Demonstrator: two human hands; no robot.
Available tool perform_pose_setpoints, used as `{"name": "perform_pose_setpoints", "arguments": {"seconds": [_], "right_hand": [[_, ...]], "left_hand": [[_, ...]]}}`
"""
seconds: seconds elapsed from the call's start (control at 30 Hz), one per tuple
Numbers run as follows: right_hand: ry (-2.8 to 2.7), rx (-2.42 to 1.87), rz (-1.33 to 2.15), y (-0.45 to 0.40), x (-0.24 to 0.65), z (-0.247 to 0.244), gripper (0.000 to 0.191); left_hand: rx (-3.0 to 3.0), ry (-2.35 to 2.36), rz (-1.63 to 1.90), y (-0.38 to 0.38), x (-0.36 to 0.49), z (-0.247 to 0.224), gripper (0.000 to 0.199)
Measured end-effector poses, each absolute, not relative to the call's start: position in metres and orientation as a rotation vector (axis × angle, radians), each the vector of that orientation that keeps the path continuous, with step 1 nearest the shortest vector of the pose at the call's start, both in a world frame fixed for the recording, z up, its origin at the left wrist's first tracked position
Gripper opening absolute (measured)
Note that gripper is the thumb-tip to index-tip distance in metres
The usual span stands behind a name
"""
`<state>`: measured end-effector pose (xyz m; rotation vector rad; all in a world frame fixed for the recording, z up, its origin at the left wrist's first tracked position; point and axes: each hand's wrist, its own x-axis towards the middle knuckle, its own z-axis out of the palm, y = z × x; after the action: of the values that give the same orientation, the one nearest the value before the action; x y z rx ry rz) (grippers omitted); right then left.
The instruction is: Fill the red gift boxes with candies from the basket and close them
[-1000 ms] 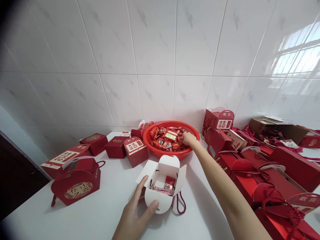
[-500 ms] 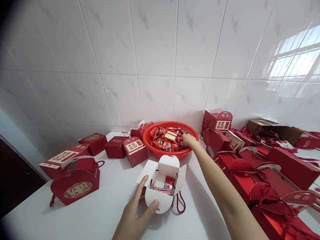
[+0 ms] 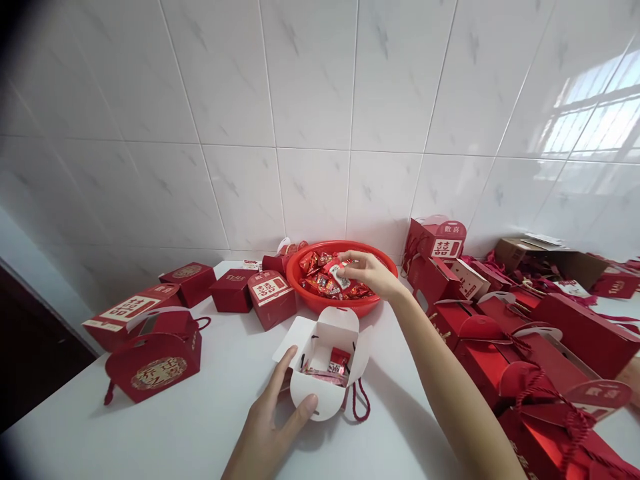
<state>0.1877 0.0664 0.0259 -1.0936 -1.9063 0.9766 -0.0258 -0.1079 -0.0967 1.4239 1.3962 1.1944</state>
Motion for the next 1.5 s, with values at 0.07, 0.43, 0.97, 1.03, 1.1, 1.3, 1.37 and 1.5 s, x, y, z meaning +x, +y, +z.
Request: {"name": "perform_pose_setpoints", "arguments": {"seconds": [0.07, 0.43, 0.97, 1.03, 1.1, 1.3, 1.37, 1.5], "right_hand": [[-2.039, -0.966, 1.119, 0.049, 0.186, 0.031, 0.046], [-2.300, -1.312, 0.714, -0.009, 0.212, 0.043, 0.038], [-2.024, -1.265, 0.956, -0.028, 0.209, -0.034, 0.069], [-1.932, -1.219, 0.966, -0.030, 0.200, -0.045, 0.075], [-1.857, -1.138, 1.010, -0.031, 0.193, -0.051, 0.081], [-1.777, -0.987, 1.085, -0.035, 0.186, -0.057, 0.080], [-1.785, -0.931, 1.084, -0.036, 0.186, -0.056, 0.063], [-1.816, -0.859, 1.120, -0.037, 0.190, -0.054, 0.039]], "left_hand": [[1.418, 1.410, 1.187, -0.108, -0.026, -0.095, 0.074], [1.465, 1.423, 1.200, -0.106, -0.027, -0.103, 0.074], [1.737, 1.278, 1.400, -0.116, -0.024, -0.097, 0.066], [1.805, 1.198, 1.384, -0.116, -0.024, -0.097, 0.069], [1.832, 1.159, 1.381, -0.116, -0.024, -0.097, 0.067], [1.837, 1.219, 1.473, -0.111, -0.026, -0.098, 0.041], [1.866, 1.251, 1.484, -0.108, -0.028, -0.098, 0.035], [1.829, 1.307, 1.503, -0.105, -0.030, -0.098, 0.029]]}}
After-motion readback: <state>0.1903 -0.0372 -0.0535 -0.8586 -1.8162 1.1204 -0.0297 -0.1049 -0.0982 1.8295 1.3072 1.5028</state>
